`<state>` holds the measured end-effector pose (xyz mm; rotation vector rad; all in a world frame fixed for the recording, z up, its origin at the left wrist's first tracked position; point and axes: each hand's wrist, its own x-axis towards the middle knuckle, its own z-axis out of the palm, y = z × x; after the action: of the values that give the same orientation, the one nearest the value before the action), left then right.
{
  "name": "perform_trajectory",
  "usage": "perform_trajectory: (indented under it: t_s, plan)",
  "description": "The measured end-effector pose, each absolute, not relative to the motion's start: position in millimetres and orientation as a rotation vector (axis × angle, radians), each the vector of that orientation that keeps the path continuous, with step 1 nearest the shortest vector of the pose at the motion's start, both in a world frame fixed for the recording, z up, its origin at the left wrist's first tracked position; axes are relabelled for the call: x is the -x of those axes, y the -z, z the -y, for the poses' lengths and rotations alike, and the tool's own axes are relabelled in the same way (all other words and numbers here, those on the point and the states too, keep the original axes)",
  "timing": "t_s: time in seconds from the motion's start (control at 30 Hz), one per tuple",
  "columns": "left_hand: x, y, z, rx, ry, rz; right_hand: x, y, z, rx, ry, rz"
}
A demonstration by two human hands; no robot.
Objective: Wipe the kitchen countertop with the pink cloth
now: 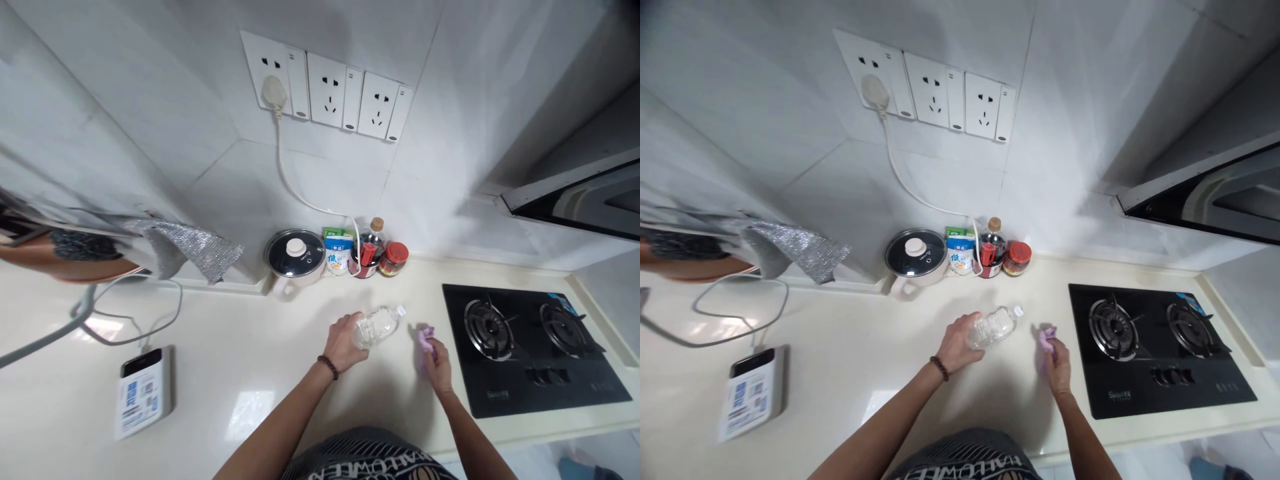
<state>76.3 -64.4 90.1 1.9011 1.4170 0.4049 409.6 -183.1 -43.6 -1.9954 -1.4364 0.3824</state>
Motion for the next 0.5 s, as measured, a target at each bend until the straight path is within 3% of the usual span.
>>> perform_trajectory:
  t_s: [0.2,0.37,0.5]
  plan:
    - [-19.2,-49.0,63.9,-1.596,-1.032,-1.484,-343.0,49.4,129.7,2.078,-0.325,2.193]
    - [17.1,-25.5,61.1,-1.462,-1.239,-1.698,-385.4,37.3,40.0,2.508,-0.205,1.962]
    - [29.0,-16.6,65.6,-1.376,-1.233,-1.764,-365.0,41.8,5.6,2.250,-0.222,2.142]
